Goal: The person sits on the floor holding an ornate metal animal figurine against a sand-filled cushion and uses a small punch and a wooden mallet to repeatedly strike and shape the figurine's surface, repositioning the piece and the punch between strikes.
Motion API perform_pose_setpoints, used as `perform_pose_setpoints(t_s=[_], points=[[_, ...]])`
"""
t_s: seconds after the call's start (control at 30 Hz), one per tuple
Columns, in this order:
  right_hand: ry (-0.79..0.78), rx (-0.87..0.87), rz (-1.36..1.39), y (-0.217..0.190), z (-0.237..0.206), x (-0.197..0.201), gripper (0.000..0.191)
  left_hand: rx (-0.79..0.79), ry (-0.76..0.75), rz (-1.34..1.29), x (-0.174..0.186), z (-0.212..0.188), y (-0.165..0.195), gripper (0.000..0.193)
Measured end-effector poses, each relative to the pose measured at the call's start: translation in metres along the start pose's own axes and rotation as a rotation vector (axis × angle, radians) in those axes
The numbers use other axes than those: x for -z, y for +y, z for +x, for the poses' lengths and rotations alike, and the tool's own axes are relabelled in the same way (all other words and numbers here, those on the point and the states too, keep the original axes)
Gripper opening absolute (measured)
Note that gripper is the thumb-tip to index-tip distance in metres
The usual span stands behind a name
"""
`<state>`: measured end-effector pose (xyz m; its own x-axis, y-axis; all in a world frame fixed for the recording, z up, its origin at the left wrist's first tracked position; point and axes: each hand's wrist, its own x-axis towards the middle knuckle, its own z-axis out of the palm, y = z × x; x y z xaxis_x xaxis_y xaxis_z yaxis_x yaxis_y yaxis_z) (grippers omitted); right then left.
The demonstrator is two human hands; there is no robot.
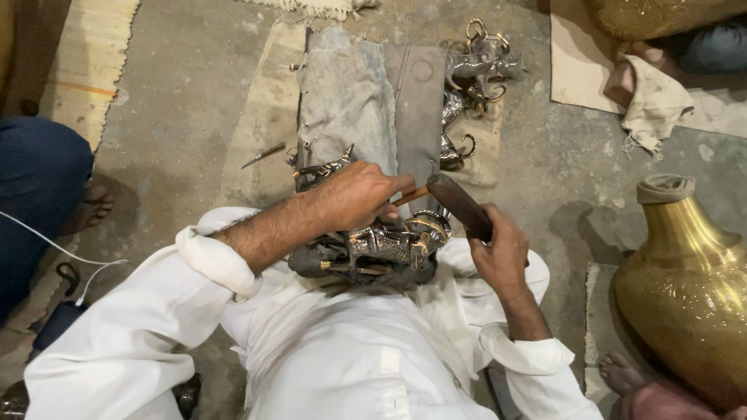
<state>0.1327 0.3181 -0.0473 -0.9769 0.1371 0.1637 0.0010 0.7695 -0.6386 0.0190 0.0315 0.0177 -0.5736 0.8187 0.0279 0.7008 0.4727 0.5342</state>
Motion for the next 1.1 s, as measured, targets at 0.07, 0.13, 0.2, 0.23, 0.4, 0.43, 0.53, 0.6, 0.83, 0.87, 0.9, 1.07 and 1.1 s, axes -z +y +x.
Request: perform_pose_setpoints(t_s=[0.07,0.13,0.2,0.23,0.4,0.43,0.53,0.6,0.83,0.87,0.9,1.07,1.1], points=[[0.027,-0.031,0.087,0.003,-0.001,-0.002,0.027,0.007,-0.02,-0.033,0.0,0.0,-0.001,0.042],[0.052,-0.162,0.532,0.006,0.0,-0.005,0.03,-0.006,-0.019,-0.04,0.0,0.001,-0.001,0.043],[0.005,-0.024,0.009,0.01,-0.002,-0.005,0.028,-0.041,-0.01,-0.021,0.001,0.002,-0.002,0.042],[-0.01,0.044,-0.251,0.012,-0.002,-0.005,0.028,-0.024,-0.023,-0.021,0.001,0.002,-0.002,0.042],[0.001,-0.159,0.098,0.008,-0.003,-0.004,0.027,-0.041,-0.019,-0.003,0.001,0.005,-0.003,0.038],[-0.025,-0.114,-0.031,0.006,-0.004,-0.004,0.026,-0.029,-0.031,-0.004,0.001,0.005,-0.004,0.04],[0.067,-0.138,0.379,-0.002,-0.003,-0.003,0.034,-0.041,-0.063,0.001,0.0,0.007,-0.004,0.043],[0.019,-0.157,0.143,-0.007,-0.004,0.004,0.03,-0.041,-0.063,-0.011,0.001,0.006,-0.004,0.044],[-0.274,-0.237,-0.241,-0.014,0.0,0.016,0.033,0.076,0.073,-0.186,0.013,0.0,-0.002,0.037],[-0.271,-0.242,-0.122,-0.013,0.0,0.015,0.036,0.005,0.143,-0.238,0.015,-0.002,-0.002,0.037],[-0.261,-0.242,0.002,-0.012,0.0,0.013,0.039,-0.068,0.216,-0.279,0.016,-0.003,-0.002,0.037],[-0.249,-0.257,0.122,-0.006,0.001,0.001,0.037,0.03,0.017,-0.067,0.011,0.0,0.002,0.041],[-0.248,-0.251,0.092,-0.005,0.001,-0.001,0.036,0.033,-0.004,-0.029,0.01,0.001,0.002,0.042]])
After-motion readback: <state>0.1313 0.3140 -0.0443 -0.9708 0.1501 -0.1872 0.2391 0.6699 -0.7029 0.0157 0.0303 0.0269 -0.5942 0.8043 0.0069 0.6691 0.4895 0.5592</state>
